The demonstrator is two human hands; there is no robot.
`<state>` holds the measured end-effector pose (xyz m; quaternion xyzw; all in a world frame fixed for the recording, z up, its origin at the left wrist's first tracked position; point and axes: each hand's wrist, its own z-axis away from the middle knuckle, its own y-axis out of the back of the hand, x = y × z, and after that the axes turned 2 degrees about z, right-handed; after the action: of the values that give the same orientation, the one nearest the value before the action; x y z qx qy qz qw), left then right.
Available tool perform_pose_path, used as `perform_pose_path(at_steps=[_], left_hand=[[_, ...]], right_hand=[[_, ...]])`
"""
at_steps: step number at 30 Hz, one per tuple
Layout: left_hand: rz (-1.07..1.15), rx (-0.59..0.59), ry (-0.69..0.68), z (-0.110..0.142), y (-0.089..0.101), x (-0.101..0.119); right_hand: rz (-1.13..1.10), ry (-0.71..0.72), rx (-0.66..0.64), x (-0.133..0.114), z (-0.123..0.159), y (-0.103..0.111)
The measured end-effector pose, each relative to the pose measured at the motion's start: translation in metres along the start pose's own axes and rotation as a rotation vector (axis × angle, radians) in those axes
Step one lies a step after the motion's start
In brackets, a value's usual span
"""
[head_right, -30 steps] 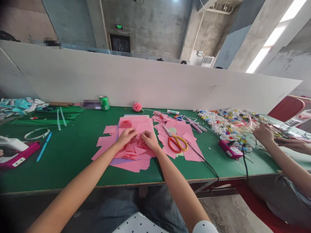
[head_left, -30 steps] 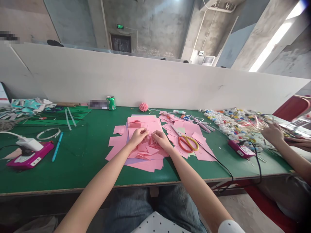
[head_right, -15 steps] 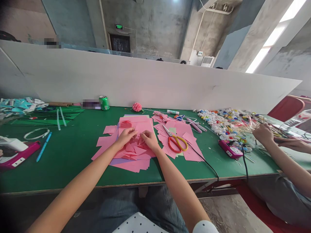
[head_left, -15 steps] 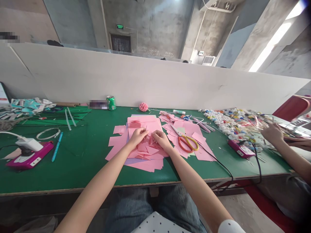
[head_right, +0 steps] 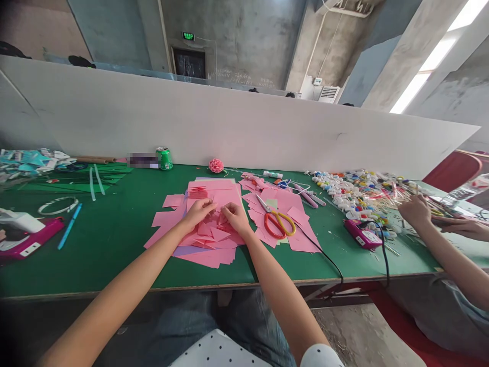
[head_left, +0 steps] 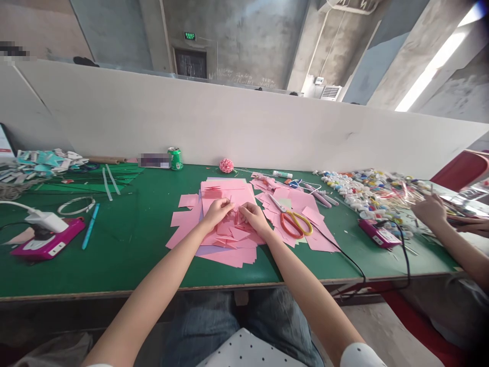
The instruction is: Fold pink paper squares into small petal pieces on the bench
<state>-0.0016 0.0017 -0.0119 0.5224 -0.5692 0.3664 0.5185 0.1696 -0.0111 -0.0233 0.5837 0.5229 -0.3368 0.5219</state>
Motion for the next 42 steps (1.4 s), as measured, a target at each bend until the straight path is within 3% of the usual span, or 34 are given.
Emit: perform_pose_path(at_steps=[13, 21, 42], left_hand=[[0.009, 0.032, -0.057, 0.0012, -0.0028, 0.0001], [0.03, 0.079, -0.023, -0.0005, -0.0006, 0.0006], [0.006, 0.071, 0.023, 0.0001, -0.0004, 0.0027]], right_hand=[[0.051, 0.003, 0.014, -0.0012, 0.0008, 0.0013], [0.026, 0.007, 0.011, -0.0043, 0.0013, 0.0009], [0.009, -0.007, 0.022, -0.0022, 0.0006, 0.0006]])
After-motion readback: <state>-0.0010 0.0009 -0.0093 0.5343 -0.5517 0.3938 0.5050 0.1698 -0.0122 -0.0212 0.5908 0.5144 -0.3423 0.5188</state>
